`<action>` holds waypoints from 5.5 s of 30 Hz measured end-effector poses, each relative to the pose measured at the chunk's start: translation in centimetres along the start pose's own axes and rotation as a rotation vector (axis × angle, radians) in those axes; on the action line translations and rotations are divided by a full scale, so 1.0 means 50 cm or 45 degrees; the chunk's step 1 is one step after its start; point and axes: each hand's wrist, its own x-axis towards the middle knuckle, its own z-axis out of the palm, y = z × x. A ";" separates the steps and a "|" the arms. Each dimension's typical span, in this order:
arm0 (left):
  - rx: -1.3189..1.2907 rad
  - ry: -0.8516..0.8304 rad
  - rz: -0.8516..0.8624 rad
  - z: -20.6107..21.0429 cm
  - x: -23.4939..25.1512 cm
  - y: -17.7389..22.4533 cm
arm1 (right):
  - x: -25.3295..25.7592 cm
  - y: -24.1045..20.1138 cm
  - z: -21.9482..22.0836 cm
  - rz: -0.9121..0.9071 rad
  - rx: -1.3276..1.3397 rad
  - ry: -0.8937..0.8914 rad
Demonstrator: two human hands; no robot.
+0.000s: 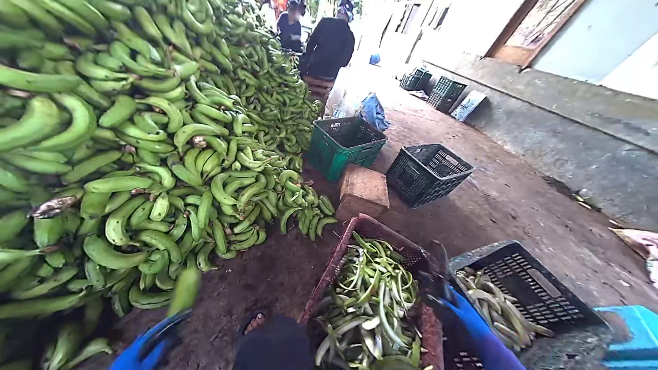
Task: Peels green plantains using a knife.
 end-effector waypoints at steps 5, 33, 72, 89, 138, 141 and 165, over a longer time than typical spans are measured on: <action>0.569 -0.329 1.186 0.209 0.052 0.442 | 0.036 -0.076 0.038 -0.453 0.937 -0.658; -0.447 -0.429 0.951 0.478 0.090 0.549 | 0.050 0.015 0.007 0.277 -0.695 -0.563; -0.249 -0.567 0.423 0.534 0.049 0.582 | 0.072 -0.006 -0.014 -0.719 -0.587 0.312; -0.493 -0.664 0.287 0.555 0.062 0.563 | 0.092 0.011 -0.036 -0.591 -0.455 0.230; -0.720 -0.453 0.051 0.552 0.105 0.539 | 0.020 0.060 0.003 -1.103 -0.757 0.103; -0.687 -0.452 0.055 0.556 0.109 0.546 | 0.004 0.044 -0.003 -1.058 -0.608 0.234; -1.158 -0.568 0.014 0.554 0.100 0.550 | 0.019 0.044 -0.016 -0.795 -0.508 0.053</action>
